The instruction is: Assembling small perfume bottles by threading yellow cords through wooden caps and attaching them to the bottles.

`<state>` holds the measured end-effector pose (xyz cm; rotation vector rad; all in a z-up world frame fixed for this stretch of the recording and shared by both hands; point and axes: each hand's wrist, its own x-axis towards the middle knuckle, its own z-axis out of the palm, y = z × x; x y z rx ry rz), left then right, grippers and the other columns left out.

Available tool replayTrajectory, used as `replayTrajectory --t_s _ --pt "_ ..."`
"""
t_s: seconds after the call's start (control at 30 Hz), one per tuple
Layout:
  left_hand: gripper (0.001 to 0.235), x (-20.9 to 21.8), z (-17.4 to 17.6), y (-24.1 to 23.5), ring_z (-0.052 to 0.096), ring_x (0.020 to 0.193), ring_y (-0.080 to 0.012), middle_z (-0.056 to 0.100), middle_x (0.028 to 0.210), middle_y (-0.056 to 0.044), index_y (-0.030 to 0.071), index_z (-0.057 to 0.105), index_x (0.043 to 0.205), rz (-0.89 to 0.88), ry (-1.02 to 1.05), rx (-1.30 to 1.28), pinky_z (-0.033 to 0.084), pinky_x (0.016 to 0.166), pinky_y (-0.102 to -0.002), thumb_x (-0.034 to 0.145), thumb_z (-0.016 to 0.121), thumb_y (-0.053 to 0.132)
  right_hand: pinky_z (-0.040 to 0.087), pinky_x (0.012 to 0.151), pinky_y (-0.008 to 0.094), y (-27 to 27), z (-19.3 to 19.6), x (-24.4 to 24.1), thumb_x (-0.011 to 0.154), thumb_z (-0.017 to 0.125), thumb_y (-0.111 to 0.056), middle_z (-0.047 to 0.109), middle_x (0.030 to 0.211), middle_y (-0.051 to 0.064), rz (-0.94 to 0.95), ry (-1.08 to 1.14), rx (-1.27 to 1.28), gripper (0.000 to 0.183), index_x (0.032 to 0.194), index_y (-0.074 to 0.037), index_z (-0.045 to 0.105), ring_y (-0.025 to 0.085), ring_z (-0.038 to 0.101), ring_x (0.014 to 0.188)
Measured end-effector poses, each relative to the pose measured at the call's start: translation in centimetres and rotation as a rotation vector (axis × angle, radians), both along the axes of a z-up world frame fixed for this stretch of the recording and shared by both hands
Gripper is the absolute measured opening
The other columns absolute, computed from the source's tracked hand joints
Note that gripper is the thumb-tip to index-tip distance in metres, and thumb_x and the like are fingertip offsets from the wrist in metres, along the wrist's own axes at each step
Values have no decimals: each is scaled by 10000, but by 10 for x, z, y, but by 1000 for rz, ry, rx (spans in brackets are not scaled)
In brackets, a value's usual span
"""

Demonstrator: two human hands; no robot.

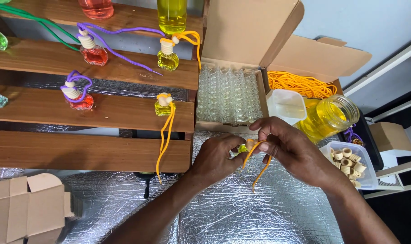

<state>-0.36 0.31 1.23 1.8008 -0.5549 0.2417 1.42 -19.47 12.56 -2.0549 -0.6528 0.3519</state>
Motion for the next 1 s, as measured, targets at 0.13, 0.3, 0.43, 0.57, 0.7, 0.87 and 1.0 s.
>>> replayTrajectory --t_s 0.13,0.3,0.43,0.57,0.7,0.87,1.0 --pt "206 -4 11 -2 760 838 -315 721 890 -193 -15 725 1060 -1 -10 -19 641 638 -320 873 770 57 703 701 450 -12 -11 -1 991 550 -106 669 1200 251 -7 77 95 113 939 -11 582 333 805 913" --pt "213 -2 1 -5 752 829 -330 693 879 -215 -35 685 1037 1 12 -78 654 647 -353 899 747 115 690 555 344 -37 -37 2 912 719 -128 768 880 235 -107 81 93 208 774 16 659 281 829 696" --pt "219 -2 2 -6 762 851 -334 697 894 -213 -35 684 1037 -5 1 -93 658 662 -356 895 756 114 655 512 307 -38 -37 -1 854 782 -92 793 816 236 -225 65 55 189 756 26 671 253 805 649" --pt "181 -6 2 -9 773 843 -351 710 888 -223 -44 685 1018 -20 -5 -76 667 661 -370 900 751 75 591 525 313 -27 -38 -6 825 806 -44 778 802 204 -283 -7 31 256 1043 21 689 239 760 669" --pt "197 -8 4 -9 776 833 -349 717 912 -239 -44 692 1038 -47 38 -60 674 687 -387 897 759 76 615 516 332 -20 -28 -15 853 760 -37 824 795 213 -258 -131 -80 171 1022 -23 787 237 767 602" --pt "215 -6 5 -9 780 866 -344 738 946 -222 -24 699 1070 -61 89 -116 672 705 -369 896 755 88 614 572 384 -12 10 -20 900 699 -69 797 792 176 -154 -384 -293 188 1058 -75 801 286 752 639" --pt "240 -11 13 -9 775 915 -385 738 1002 -267 -48 684 1108 -104 135 -129 676 743 -406 891 724 48 609 628 384 -15 20 -22 954 664 -173 753 771 118 -75 -626 -542 147 1031 -135 783 299 752 681"
